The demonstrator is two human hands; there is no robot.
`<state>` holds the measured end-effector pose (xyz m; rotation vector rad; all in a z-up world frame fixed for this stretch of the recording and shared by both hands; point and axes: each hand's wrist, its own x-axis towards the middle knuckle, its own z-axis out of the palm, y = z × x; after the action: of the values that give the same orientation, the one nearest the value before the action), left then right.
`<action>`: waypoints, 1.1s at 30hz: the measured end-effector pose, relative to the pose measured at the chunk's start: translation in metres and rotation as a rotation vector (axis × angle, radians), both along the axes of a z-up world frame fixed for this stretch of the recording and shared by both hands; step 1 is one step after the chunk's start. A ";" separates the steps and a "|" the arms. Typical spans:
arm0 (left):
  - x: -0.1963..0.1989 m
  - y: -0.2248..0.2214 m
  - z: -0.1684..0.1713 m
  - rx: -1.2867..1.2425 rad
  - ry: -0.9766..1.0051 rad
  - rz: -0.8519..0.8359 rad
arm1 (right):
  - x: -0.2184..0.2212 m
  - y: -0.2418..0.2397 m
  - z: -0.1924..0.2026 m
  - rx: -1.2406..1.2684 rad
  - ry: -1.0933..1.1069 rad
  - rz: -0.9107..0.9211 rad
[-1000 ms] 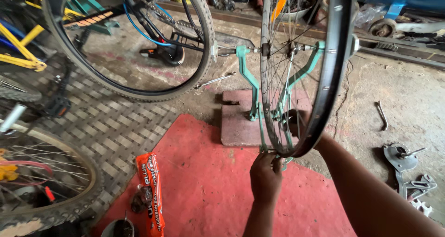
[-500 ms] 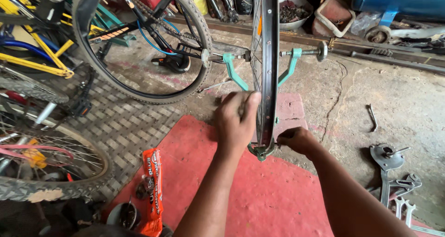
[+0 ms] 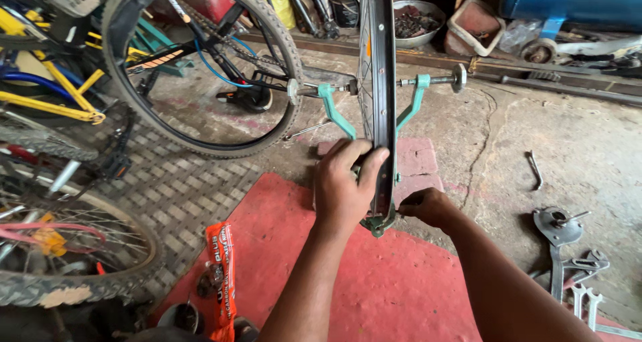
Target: The person mounts a bicycle wheel onto a truing stand, secures it by tightening the side screws, attaches a component to the rim by hand, and spins the wheel while adjusting the stand gauge.
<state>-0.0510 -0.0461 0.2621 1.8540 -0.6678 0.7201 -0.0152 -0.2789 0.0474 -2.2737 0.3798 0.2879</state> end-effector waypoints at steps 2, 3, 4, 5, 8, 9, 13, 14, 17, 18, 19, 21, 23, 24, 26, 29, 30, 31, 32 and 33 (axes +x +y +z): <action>0.010 0.008 -0.024 -0.058 0.084 -0.068 | 0.003 0.002 -0.001 0.019 0.001 0.000; 0.015 0.013 -0.043 -0.112 0.165 -0.130 | 0.002 0.002 -0.003 0.016 0.005 -0.003; 0.026 0.016 -0.064 -0.112 0.163 -0.135 | 0.003 0.002 -0.004 0.034 -0.018 0.011; 0.039 0.019 -0.088 -0.177 0.248 -0.132 | 0.005 0.002 -0.005 0.052 -0.041 0.024; 0.065 0.036 -0.175 -0.086 0.387 0.023 | 0.010 0.003 -0.009 0.030 -0.042 0.032; 0.073 0.039 -0.201 -0.002 0.408 0.059 | 0.011 0.002 -0.009 0.027 -0.050 0.021; 0.081 0.031 -0.248 0.104 0.684 0.111 | 0.014 -0.006 -0.002 0.022 -0.036 -0.034; 0.078 0.031 -0.245 0.111 0.793 0.075 | 0.016 -0.008 0.001 0.068 0.017 -0.131; 0.073 0.030 -0.222 0.109 1.035 0.129 | 0.024 -0.017 0.014 0.201 -0.066 -0.262; 0.079 0.029 -0.212 0.099 1.175 0.218 | 0.032 -0.019 0.023 0.203 -0.079 -0.264; 0.087 0.028 -0.202 0.100 1.162 0.215 | 0.041 -0.020 0.033 0.255 -0.240 -0.320; 0.108 0.025 -0.182 0.183 0.730 0.387 | 0.066 -0.025 0.063 0.310 -0.420 -0.376; 0.148 0.021 -0.152 0.223 0.587 0.401 | 0.099 -0.027 0.102 -0.254 -0.887 -0.338; 0.170 0.016 -0.135 0.268 0.458 0.406 | 0.113 -0.031 0.124 -0.250 -0.992 -0.273; 0.216 0.002 -0.098 0.290 0.180 0.347 | 0.141 -0.032 0.163 -0.251 -1.100 -0.209; 0.282 -0.016 -0.052 0.519 0.046 0.203 | 0.177 -0.028 0.197 -0.318 -1.083 -0.050; 0.300 -0.021 -0.043 0.649 0.067 0.185 | 0.186 -0.028 0.199 -0.445 -1.007 0.040; 0.314 -0.025 -0.036 0.652 0.067 0.186 | 0.195 -0.028 0.198 -0.568 -0.925 0.129; 0.325 -0.030 -0.030 0.840 0.377 0.171 | 0.202 -0.029 0.194 -0.565 -0.921 0.129; 0.333 -0.034 -0.027 1.022 0.692 0.147 | 0.209 -0.031 0.189 -0.509 -0.847 0.150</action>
<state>0.2817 -0.0800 0.2354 2.8752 -0.4487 -0.3068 0.1938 -0.3101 0.2368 -2.6583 -0.1884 -0.7692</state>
